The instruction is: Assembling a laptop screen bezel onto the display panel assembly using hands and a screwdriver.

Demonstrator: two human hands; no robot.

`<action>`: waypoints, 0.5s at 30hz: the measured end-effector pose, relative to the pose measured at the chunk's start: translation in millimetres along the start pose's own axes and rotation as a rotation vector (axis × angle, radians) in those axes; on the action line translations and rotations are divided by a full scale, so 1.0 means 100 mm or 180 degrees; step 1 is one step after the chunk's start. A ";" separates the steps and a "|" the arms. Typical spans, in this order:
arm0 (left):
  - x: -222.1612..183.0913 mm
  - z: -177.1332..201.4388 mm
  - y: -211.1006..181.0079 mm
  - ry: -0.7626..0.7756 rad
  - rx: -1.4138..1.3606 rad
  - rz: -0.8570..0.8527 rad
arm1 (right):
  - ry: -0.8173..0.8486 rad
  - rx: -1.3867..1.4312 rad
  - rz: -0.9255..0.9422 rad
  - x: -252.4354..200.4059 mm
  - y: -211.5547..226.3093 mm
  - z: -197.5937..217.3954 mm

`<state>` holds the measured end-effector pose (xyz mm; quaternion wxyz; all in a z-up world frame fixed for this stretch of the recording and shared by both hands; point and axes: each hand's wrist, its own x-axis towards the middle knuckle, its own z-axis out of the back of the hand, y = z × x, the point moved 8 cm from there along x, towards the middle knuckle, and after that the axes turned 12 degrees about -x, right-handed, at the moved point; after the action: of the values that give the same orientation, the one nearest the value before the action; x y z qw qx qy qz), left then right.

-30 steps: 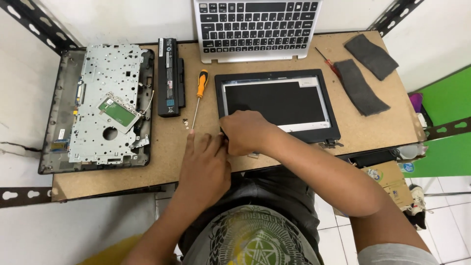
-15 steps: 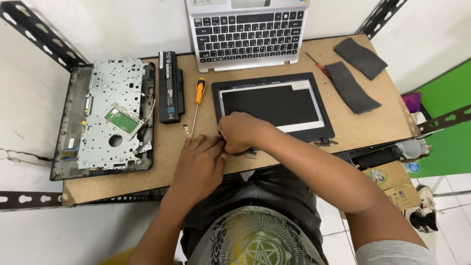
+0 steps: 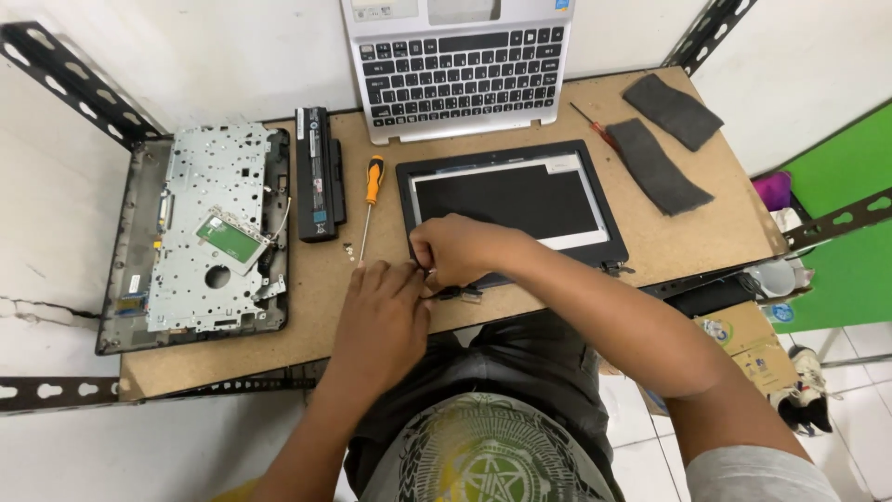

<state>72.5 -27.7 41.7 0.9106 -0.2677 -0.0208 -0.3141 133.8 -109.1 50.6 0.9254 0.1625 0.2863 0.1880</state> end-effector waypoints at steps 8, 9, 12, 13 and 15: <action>-0.04 -0.07 -0.10 -0.0063 0.0465 -0.0038 | -0.1107 0.0116 -0.0210 0.16 -0.47 0.55; -0.02 -0.06 -0.11 -0.0151 0.0515 -0.0095 | -0.1816 -0.0195 -0.0247 0.20 -0.61 0.71; -0.02 -0.05 -0.16 -0.0176 0.0513 -0.0085 | -0.2261 -0.0150 -0.0129 0.37 -0.84 0.81; -0.01 -0.04 -0.15 -0.0191 0.0517 -0.0069 | -0.2256 -0.0160 -0.0110 0.42 -0.84 0.81; -0.01 -0.04 -0.16 -0.0184 0.0443 -0.0105 | -0.2156 0.0122 0.0125 0.52 -0.85 0.74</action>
<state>61.8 -39.9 45.2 0.9208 -0.2122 -0.0732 -0.3190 238.7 -175.2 49.4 0.9609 0.2385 -0.0371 0.1356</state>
